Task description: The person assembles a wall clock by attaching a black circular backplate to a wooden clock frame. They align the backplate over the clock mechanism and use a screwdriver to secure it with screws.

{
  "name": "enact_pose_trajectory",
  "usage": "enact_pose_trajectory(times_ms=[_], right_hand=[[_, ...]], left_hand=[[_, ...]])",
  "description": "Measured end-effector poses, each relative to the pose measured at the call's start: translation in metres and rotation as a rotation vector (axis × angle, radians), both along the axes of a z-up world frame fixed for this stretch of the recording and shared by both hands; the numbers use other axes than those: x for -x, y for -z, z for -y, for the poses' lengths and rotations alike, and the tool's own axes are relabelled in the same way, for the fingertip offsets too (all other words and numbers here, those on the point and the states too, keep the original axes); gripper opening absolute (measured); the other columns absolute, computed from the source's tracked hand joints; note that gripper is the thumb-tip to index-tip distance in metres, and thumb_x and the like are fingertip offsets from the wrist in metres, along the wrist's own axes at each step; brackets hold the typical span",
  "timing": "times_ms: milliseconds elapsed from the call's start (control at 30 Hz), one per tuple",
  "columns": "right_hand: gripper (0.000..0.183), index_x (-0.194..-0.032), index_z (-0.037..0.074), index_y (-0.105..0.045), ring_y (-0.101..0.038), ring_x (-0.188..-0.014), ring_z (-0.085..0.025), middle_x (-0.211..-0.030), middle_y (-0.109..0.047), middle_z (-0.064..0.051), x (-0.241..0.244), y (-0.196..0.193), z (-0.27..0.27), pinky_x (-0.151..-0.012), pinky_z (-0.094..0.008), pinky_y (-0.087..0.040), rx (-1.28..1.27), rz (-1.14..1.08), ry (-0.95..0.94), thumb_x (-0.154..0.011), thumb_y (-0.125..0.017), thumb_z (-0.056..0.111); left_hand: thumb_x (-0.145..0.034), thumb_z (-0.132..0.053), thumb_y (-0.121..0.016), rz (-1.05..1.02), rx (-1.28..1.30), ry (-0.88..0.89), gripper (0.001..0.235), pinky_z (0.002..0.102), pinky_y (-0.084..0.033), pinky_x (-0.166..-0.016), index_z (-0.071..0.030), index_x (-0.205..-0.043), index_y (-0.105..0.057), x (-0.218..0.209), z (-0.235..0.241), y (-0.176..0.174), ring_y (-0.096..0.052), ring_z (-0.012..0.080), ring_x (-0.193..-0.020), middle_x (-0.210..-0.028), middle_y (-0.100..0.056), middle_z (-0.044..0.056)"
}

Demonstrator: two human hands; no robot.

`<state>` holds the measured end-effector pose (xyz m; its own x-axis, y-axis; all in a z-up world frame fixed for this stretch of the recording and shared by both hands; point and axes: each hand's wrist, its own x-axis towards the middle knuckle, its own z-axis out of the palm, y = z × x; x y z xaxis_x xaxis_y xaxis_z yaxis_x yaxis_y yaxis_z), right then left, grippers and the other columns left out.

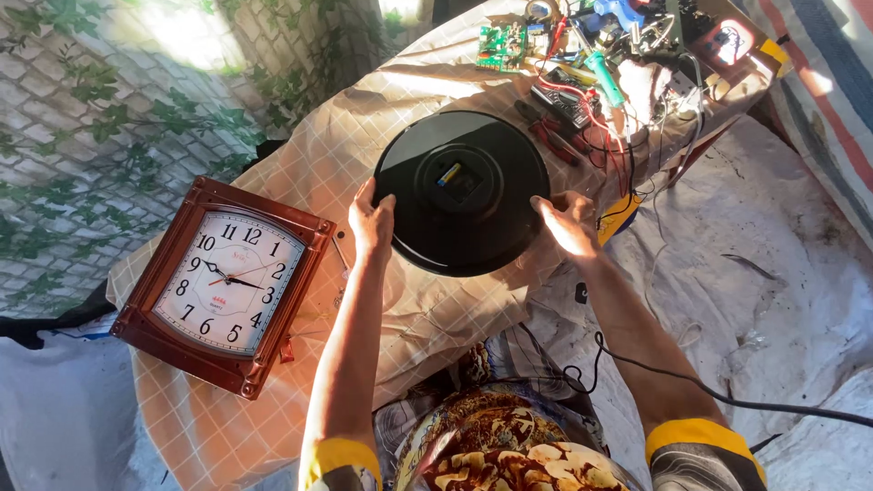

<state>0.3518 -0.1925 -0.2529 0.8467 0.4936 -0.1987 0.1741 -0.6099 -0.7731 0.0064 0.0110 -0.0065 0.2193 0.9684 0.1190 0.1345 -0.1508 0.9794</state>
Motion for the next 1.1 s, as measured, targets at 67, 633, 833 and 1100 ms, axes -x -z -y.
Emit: enact_pose_trajectory(times_ms=[67,633,833,1100], right_hand=[[0.048,-0.100,0.015,-0.080,-0.075,-0.082,-0.025,-0.086,-0.076,-0.005,0.071,-0.188,0.019,-0.065,-0.035,-0.057,-0.053,0.065,-0.028,-0.083,-0.082,0.060],[0.047,-0.124,0.003,-0.065,-0.068,-0.093,-0.021,-0.102,-0.069,-0.014,0.144,-0.256,0.042,-0.076,-0.035,-0.063,-0.481,-0.457,-0.019,-0.083,-0.083,0.019],[0.041,-0.123,0.000,-0.064,-0.066,-0.091,-0.019,-0.102,-0.067,-0.013,0.142,-0.240,0.045,-0.076,-0.033,-0.062,-0.671,-0.595,-0.100,-0.086,-0.077,0.011],[0.030,-0.115,0.005,-0.066,-0.064,-0.086,-0.016,-0.095,-0.065,-0.008,0.170,-0.289,0.041,-0.074,-0.028,-0.059,-0.647,-0.575,-0.044,-0.086,-0.073,0.006]], left_hand=[[-0.078,-0.005,-0.067,0.038,0.021,0.021,0.062,0.049,-0.043,-0.111,0.010,-0.137,-0.059,-0.013,-0.002,-0.010,-0.054,0.0448,-0.132,-0.134,-0.060,0.032],[-0.079,-0.009,-0.082,0.148,0.215,-0.208,0.058,0.033,-0.055,-0.082,0.000,-0.130,-0.057,0.033,0.073,0.023,-0.063,0.0231,-0.095,-0.109,-0.059,0.018],[-0.069,-0.004,-0.085,0.256,0.412,-0.217,0.029,0.027,-0.054,-0.062,-0.007,-0.097,-0.078,0.030,0.072,-0.033,-0.062,0.0115,-0.068,-0.078,-0.070,0.006],[-0.076,-0.001,-0.079,0.404,0.560,-0.184,0.034,0.029,-0.058,-0.058,-0.004,-0.109,-0.073,0.030,0.078,-0.067,-0.066,0.0139,-0.065,-0.079,-0.065,0.005]])
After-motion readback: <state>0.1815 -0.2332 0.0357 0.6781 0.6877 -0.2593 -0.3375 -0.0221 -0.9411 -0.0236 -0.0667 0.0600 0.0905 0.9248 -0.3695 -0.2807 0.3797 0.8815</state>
